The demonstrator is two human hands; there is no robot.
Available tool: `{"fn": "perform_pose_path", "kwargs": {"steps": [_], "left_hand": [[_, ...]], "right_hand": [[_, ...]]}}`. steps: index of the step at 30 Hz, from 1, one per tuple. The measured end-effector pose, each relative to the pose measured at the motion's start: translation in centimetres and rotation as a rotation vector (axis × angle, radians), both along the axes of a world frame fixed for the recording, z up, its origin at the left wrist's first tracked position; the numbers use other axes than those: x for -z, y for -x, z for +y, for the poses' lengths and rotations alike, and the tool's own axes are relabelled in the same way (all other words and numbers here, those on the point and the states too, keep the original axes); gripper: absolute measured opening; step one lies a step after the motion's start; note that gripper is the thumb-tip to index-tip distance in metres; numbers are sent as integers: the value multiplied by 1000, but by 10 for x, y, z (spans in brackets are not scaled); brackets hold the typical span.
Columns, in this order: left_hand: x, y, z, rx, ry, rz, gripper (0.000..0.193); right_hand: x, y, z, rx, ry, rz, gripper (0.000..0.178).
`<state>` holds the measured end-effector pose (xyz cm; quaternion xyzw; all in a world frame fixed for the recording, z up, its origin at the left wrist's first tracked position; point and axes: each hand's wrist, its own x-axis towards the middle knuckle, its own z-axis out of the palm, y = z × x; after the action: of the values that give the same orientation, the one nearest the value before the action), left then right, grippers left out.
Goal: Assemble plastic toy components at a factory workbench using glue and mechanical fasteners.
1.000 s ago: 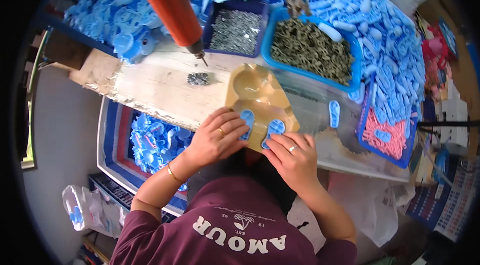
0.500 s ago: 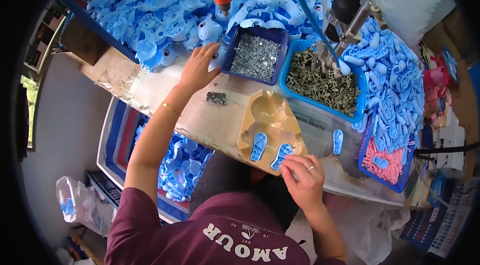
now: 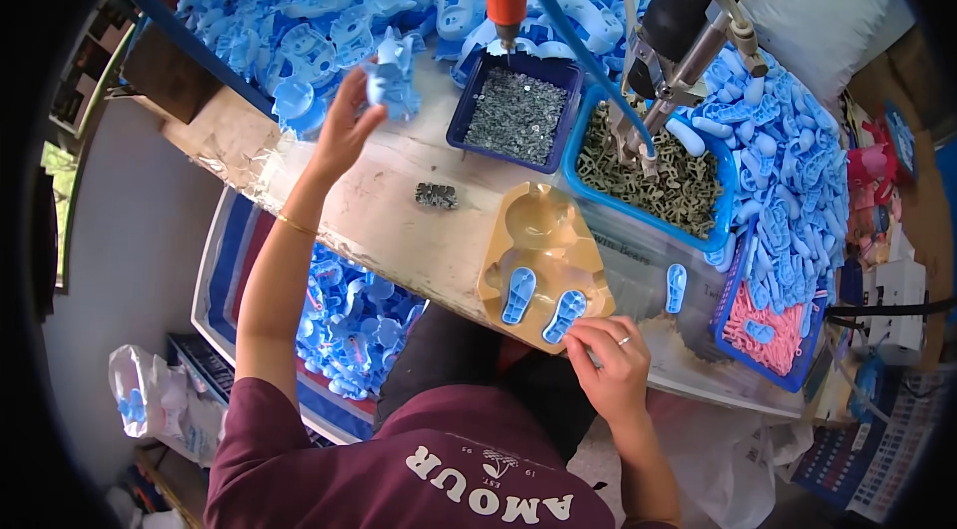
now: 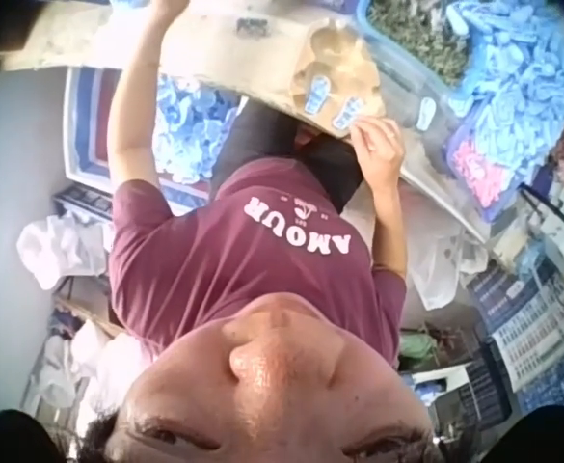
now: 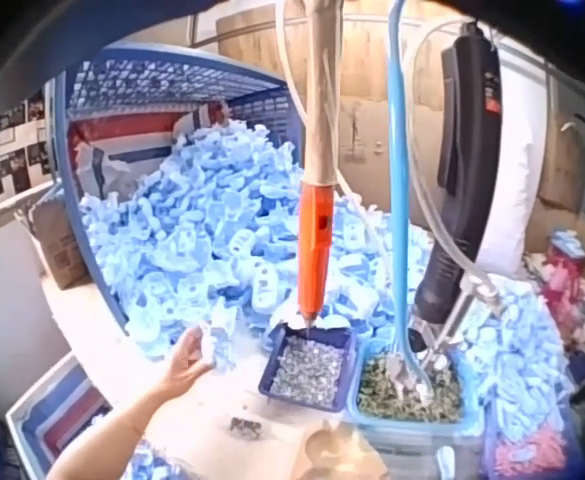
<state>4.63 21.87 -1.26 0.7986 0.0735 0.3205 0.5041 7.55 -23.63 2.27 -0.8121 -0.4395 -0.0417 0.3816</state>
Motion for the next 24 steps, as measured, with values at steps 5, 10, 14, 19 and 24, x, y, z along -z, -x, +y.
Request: {"fn": "perform_pose_path", "kwargs": {"steps": [5, 10, 14, 19, 24], "left_hand": [[-4, 42, -7, 330, 864, -187, 69], [-5, 68, -84, 267, 1108, 169, 76], [-13, 74, -151, 446, 1236, 554, 77], [-7, 59, -188, 471, 1128, 472, 73], [-40, 61, -191, 217, 635, 258, 47]], "right_hand": [[-8, 2, 7, -6, -29, -13, 14], [-17, 8, 16, -63, -16, -42, 34], [-31, 11, 44, -247, 70, -66, 74], [-27, -2, 30, -230, 151, 59, 85], [-25, -40, 14, -107, 244, -2, 84]]}}
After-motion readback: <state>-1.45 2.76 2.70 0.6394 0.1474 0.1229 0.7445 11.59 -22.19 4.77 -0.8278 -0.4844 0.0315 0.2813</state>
